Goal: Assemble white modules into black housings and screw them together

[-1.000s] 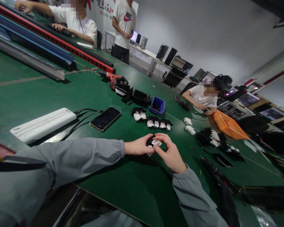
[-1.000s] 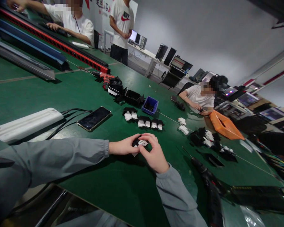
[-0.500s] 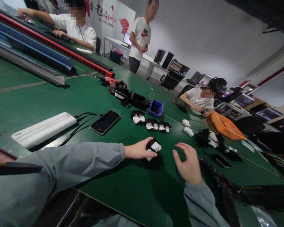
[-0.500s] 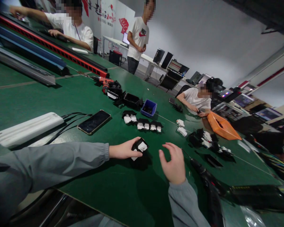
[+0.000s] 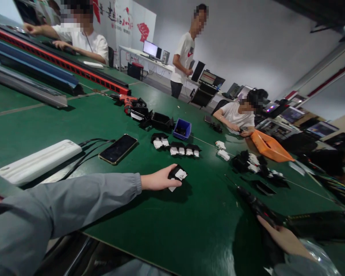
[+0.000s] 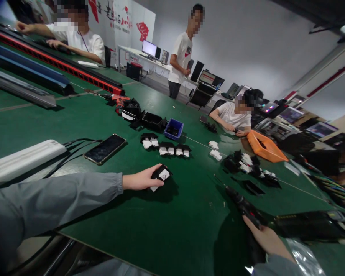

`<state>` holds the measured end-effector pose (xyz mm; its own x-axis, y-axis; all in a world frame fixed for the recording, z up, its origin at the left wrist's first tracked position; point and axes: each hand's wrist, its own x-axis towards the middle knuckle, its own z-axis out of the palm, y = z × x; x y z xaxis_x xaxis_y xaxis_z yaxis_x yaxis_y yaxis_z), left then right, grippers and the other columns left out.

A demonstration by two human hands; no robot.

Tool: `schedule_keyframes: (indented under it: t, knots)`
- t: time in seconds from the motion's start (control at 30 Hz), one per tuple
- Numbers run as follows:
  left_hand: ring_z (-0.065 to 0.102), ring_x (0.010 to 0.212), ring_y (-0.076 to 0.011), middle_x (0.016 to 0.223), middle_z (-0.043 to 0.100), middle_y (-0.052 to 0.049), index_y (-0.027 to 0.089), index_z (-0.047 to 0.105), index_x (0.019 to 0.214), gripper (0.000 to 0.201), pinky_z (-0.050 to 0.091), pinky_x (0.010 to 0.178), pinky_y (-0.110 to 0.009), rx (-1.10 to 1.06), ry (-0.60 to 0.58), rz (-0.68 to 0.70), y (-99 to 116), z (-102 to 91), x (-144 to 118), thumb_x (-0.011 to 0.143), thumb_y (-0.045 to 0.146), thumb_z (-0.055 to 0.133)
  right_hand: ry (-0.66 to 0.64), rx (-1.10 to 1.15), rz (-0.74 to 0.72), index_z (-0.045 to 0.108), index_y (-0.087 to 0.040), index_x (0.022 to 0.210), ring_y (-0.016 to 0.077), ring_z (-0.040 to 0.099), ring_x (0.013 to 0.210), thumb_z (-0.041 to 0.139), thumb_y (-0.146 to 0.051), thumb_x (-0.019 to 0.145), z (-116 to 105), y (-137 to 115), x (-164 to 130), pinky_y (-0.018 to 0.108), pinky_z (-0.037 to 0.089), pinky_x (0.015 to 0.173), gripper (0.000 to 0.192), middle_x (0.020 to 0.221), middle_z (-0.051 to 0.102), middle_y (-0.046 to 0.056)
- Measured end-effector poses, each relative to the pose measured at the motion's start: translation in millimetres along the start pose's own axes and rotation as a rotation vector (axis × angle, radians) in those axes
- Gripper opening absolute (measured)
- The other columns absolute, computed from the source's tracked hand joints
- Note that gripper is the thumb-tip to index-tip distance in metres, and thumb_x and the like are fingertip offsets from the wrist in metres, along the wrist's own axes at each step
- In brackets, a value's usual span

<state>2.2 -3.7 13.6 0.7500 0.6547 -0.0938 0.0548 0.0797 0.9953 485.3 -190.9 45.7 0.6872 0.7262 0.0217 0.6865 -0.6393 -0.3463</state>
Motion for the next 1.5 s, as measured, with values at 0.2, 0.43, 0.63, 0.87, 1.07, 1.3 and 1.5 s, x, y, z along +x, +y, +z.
schedule_keyframes:
  t: [0.2,0.43,0.63,0.87,1.07,1.3,1.5]
  knots:
    - [0.054,0.064,-0.0102,0.093,0.057,-0.003,0.017,0.039,0.129,0.063,0.043,0.050,-0.020,0.048,-0.010,-0.005,1.2,2.4,1.4,0.080,0.042,0.070,-0.440,0.331,0.286,0.067,-0.021,0.049,0.0360,0.067,0.058,0.086,-0.039,0.051,-8.5,11.5,-1.0,0.046,0.051,0.058,0.026,0.063,0.069,0.019]
    - [0.053,0.063,-0.0106,0.089,0.056,-0.002,0.017,0.037,0.131,0.062,0.042,0.048,-0.020,0.093,-0.004,-0.027,4.2,6.7,0.1,0.083,0.040,0.066,-0.454,0.781,0.537,0.071,-0.015,0.070,0.0268,0.069,0.058,0.077,-0.028,0.070,-5.6,11.2,-28.0,0.036,0.054,0.053,0.015,0.074,0.072,0.020]
    - [0.053,0.059,-0.0114,0.082,0.056,0.000,0.018,0.036,0.133,0.065,0.042,0.047,-0.022,0.027,0.030,-0.046,-1.1,5.2,3.2,0.081,0.041,0.068,-0.480,1.117,0.408,0.064,-0.018,0.088,0.0185,0.066,0.058,0.071,-0.019,0.073,-4.5,-14.2,-82.5,0.026,0.056,0.051,0.017,0.075,0.071,0.007]
    - [0.059,0.070,-0.0152,0.094,0.057,-0.002,0.021,0.039,0.125,0.056,0.050,0.055,-0.027,0.007,0.215,0.075,-3.9,9.9,2.6,0.080,0.039,0.067,-0.286,1.442,0.099,0.065,-0.021,0.111,0.0217,0.069,0.092,0.074,-0.026,0.072,-17.1,-77.7,-96.7,0.029,0.060,0.074,0.040,0.117,0.070,0.008]
    - [0.060,0.091,-0.0194,0.101,0.056,-0.003,0.021,0.039,0.128,0.058,0.054,0.083,-0.037,0.264,0.495,0.275,-11.3,-4.0,10.4,0.078,0.031,0.068,-0.687,1.669,-0.036,0.059,-0.027,0.124,0.0080,0.046,0.052,0.067,-0.028,0.077,11.6,-141.7,-95.9,0.028,0.048,0.057,0.047,0.102,0.068,0.004]
    - [0.059,0.076,-0.0150,0.100,0.052,-0.002,0.024,0.034,0.130,0.061,0.057,0.063,-0.032,0.140,0.600,0.324,-22.9,-27.2,25.3,0.078,0.029,0.066,-1.096,1.638,-0.054,0.066,-0.016,0.100,0.0068,0.027,0.046,0.058,-0.028,0.078,89.5,-148.2,-86.8,0.027,0.032,0.053,0.027,0.068,0.057,0.000]
    - [0.059,0.093,-0.0184,0.105,0.056,-0.004,0.022,0.039,0.128,0.057,0.054,0.085,-0.038,0.316,0.640,0.334,-24.4,-29.8,27.7,0.078,0.024,0.065,-1.426,1.547,-0.168,0.066,-0.009,0.103,0.0102,0.028,0.042,0.052,-0.034,0.082,105.9,-139.0,-86.9,0.029,0.027,0.052,0.036,0.047,0.044,-0.003]
